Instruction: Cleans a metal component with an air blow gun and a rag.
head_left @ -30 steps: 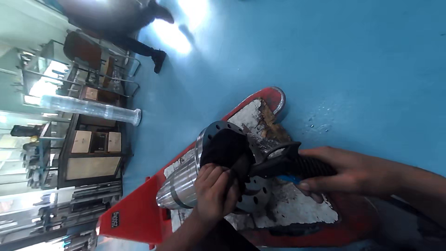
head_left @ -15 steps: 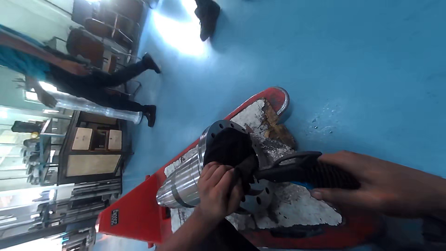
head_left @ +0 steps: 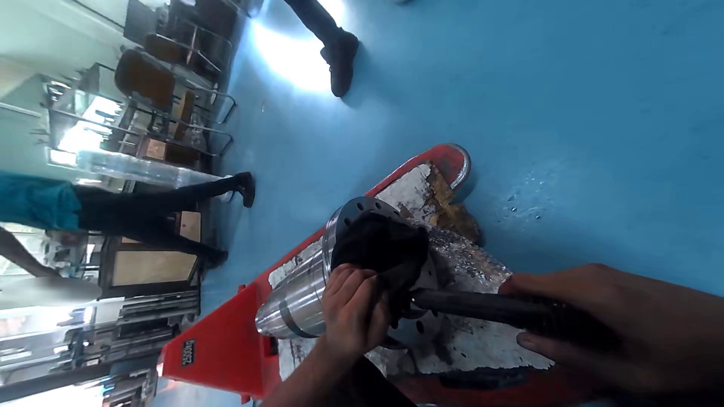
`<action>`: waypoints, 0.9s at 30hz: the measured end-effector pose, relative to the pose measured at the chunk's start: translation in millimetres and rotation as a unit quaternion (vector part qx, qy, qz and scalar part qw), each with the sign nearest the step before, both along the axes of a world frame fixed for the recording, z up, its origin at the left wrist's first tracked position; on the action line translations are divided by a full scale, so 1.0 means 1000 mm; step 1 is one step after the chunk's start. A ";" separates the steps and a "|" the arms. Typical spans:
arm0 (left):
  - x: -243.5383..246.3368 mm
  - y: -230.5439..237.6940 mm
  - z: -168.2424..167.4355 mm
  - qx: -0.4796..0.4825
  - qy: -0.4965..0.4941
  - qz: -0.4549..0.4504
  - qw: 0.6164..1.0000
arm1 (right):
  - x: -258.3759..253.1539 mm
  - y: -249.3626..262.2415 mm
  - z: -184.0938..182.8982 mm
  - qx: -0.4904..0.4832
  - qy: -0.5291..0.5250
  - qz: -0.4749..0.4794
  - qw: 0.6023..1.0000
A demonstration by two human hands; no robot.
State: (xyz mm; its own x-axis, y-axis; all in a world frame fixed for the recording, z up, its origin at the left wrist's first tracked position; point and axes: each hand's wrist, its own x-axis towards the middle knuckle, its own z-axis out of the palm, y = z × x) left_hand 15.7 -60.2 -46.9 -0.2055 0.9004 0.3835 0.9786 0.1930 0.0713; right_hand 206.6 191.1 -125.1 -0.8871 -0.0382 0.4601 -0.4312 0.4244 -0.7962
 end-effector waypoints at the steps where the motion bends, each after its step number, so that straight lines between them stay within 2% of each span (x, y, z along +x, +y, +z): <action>1: -0.001 0.000 0.000 0.001 -0.009 0.001 1.000 | 0.002 0.003 0.000 -0.007 -0.002 0.003 1.000; 4: -0.003 -0.001 0.004 0.026 -0.095 0.012 0.995 | 0.013 0.015 0.003 -0.042 -0.058 0.007 0.997; 6: -0.005 -0.001 0.012 0.075 -0.211 0.063 0.973 | 0.023 0.026 0.010 -0.089 -0.151 0.019 0.984; 8: -0.007 0.010 0.023 0.161 -0.326 0.172 0.915 | 0.031 0.032 0.021 -0.173 -0.230 0.020 0.957; 10: -0.015 0.027 0.034 0.228 -0.403 0.252 0.850 | 0.034 0.035 0.018 -0.223 -0.270 0.026 0.936; 12: -0.025 0.038 0.037 0.266 -0.475 0.265 0.796 | 0.033 0.033 0.006 -0.244 -0.263 0.026 0.933; 13: -0.029 0.041 0.037 0.271 -0.500 0.253 0.782 | 0.031 0.031 0.002 -0.245 -0.253 0.025 0.935; 16: -0.031 0.039 0.036 0.248 -0.511 0.206 0.797 | 0.026 0.022 -0.006 -0.234 -0.249 0.037 0.939; 19: -0.029 0.031 0.035 0.203 -0.483 0.156 0.837 | 0.022 0.013 -0.009 -0.238 -0.250 0.061 0.937; 22: -0.030 0.020 0.031 0.087 -0.390 0.099 0.911 | 0.018 0.008 -0.009 -0.235 -0.242 0.070 0.939; 24: -0.031 0.018 0.028 0.024 -0.319 0.036 0.947 | 0.018 0.011 -0.009 -0.225 -0.243 0.062 0.942; 27: -0.031 0.021 0.026 -0.005 -0.257 -0.011 0.966 | 0.022 0.020 -0.007 -0.191 -0.250 0.054 0.948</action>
